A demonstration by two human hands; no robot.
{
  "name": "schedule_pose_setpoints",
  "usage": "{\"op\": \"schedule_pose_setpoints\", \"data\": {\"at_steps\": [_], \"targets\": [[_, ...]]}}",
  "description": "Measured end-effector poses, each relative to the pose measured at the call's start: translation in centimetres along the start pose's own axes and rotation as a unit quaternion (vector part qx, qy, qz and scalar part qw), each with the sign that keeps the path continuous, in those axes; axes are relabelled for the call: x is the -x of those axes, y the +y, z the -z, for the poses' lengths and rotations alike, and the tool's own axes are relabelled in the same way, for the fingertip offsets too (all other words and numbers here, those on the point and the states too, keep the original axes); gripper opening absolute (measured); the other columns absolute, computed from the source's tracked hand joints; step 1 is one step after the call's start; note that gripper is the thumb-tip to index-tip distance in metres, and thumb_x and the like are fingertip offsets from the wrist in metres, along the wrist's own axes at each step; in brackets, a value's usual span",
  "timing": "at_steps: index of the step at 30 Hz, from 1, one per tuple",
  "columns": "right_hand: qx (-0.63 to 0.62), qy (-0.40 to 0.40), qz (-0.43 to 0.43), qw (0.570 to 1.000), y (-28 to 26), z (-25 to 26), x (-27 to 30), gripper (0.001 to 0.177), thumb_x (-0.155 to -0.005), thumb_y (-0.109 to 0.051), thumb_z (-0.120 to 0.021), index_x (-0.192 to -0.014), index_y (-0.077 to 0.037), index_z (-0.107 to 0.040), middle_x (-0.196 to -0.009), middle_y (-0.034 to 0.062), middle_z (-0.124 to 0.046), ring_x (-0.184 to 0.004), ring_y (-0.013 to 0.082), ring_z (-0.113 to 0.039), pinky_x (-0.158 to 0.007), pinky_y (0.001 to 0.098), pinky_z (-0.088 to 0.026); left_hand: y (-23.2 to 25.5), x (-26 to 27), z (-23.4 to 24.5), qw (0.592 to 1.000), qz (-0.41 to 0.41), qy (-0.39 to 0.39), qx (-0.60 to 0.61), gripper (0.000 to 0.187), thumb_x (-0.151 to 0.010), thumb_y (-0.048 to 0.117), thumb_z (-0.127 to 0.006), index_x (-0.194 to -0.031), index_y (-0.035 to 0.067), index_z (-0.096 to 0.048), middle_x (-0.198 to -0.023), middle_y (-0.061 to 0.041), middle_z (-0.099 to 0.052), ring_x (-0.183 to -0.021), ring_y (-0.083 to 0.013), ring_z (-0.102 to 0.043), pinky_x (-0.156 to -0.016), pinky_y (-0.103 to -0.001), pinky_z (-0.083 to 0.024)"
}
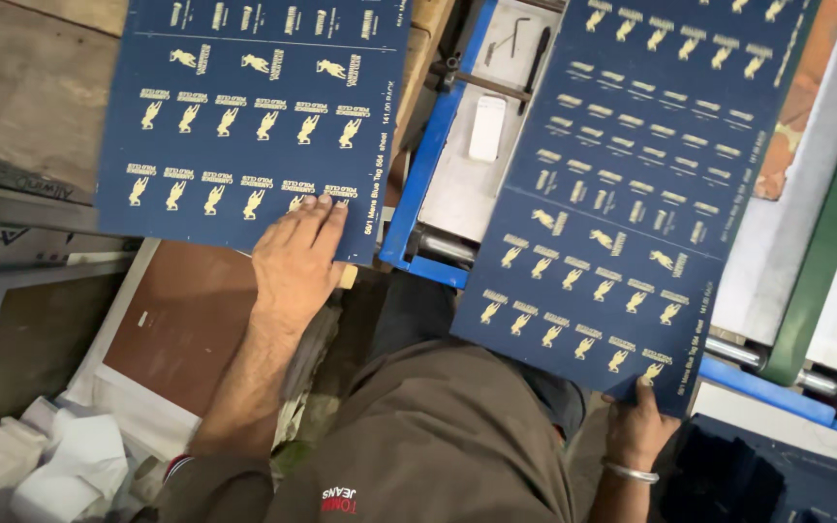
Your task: The person repeatedly picks up blue printed sheets from a wooden table and feeds them into a blue machine with rollers. The person handles the sheets one at a time, placing them onto the machine's conveyor belt to be processed.
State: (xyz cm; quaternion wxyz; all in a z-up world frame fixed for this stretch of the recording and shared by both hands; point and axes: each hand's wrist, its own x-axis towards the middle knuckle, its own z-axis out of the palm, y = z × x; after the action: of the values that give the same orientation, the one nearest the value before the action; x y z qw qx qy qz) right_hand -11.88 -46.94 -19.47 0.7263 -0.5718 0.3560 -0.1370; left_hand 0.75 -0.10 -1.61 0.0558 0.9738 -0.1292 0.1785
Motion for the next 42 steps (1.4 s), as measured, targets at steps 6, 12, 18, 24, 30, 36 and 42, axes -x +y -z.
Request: {"op": "schedule_pose_setpoints", "data": {"at_steps": [6,12,18,24,30,36,42], "targets": [[-0.044,-0.011,0.023,0.999,0.0,-0.6,-1.6,0.038,-0.100,0.000,-0.061,-0.138,-0.002,-0.051,-0.119,0.0128,-0.064,-0.092,0.0225,-0.067,-0.061,0.0348,-0.056,0.3,-0.2,0.3,1.000,-0.002,0.017,0.000,0.061,-0.071,0.015,-0.082,-0.129,0.006,-0.068,-0.130,-0.011,-0.069,-0.123,-0.0304,-0.065,-0.102,-0.045,-0.052],[-0.107,-0.021,0.052,0.993,-0.6,-4.2,-7.3,0.039,-0.103,-0.003,-0.065,-0.139,0.000,-0.052,-0.128,0.0135,-0.064,-0.104,0.0234,-0.072,-0.078,0.0357,-0.065,0.1,-0.1,0.1,0.999,0.003,0.030,0.015,0.062,-0.069,0.015,-0.082,-0.128,0.006,-0.068,-0.130,-0.011,-0.069,-0.121,-0.0309,-0.065,-0.099,-0.045,-0.051],[-0.146,-0.089,0.031,0.985,0.2,-7.1,-12.9,0.033,-0.104,-0.008,-0.068,-0.133,-0.001,-0.053,-0.117,0.0149,-0.066,-0.095,0.0265,-0.070,-0.069,0.0369,-0.060,0.4,-0.2,0.1,0.999,0.008,0.035,0.034,0.059,-0.071,0.016,-0.082,-0.128,0.004,-0.068,-0.129,-0.011,-0.069,-0.120,-0.0303,-0.063,-0.102,-0.045,-0.049],[-0.137,-0.159,-0.072,0.975,0.3,-8.6,-11.4,0.021,-0.108,-0.016,-0.057,-0.119,-0.001,-0.050,-0.109,0.0194,-0.070,-0.098,0.0316,-0.073,-0.086,0.0419,-0.063,-2.5,-0.1,2.0,0.996,-0.041,0.009,0.084,0.057,-0.074,0.010,-0.075,-0.130,0.003,-0.067,-0.132,-0.014,-0.069,-0.125,-0.0316,-0.061,-0.109,-0.047,-0.046],[-0.043,-0.312,-0.117,0.942,-3.5,-13.6,-3.1,0.039,-0.106,-0.018,-0.053,-0.138,0.006,-0.052,-0.120,0.0178,-0.069,-0.105,0.0308,-0.069,-0.091,0.0425,-0.058,-1.2,-0.3,1.9,0.980,0.068,0.069,0.175,0.044,-0.089,0.007,-0.068,-0.133,0.005,-0.067,-0.134,-0.014,-0.069,-0.126,-0.0330,-0.063,-0.108,-0.045,-0.052],[-0.076,-0.547,-0.060,0.831,-6.2,-19.5,3.6,0.045,-0.102,-0.017,-0.058,-0.143,0.001,-0.050,-0.126,0.0077,-0.063,-0.117,0.0201,-0.063,-0.104,0.0405,-0.057,12.9,-1.7,-1.8,0.994,-0.062,-0.078,0.041,0.048,-0.090,0.021,-0.062,-0.135,0.003,-0.061,-0.138,-0.017,-0.062,-0.135,-0.0336,-0.054,-0.114,-0.051,-0.042],[0.023,-0.244,-0.030,0.969,-6.7,-18.9,1.9,0.031,-0.111,-0.010,-0.064,-0.135,0.010,-0.059,-0.121,0.0135,-0.065,-0.102,0.0232,-0.061,-0.086,0.0373,-0.052,11.9,-2.0,0.1,0.986,-0.103,-0.113,0.063,0.079,-0.087,0.057,-0.062,-0.140,-0.002,-0.055,-0.146,-0.022,-0.054,-0.140,-0.0381,-0.043,-0.116,-0.063,-0.027]]}}
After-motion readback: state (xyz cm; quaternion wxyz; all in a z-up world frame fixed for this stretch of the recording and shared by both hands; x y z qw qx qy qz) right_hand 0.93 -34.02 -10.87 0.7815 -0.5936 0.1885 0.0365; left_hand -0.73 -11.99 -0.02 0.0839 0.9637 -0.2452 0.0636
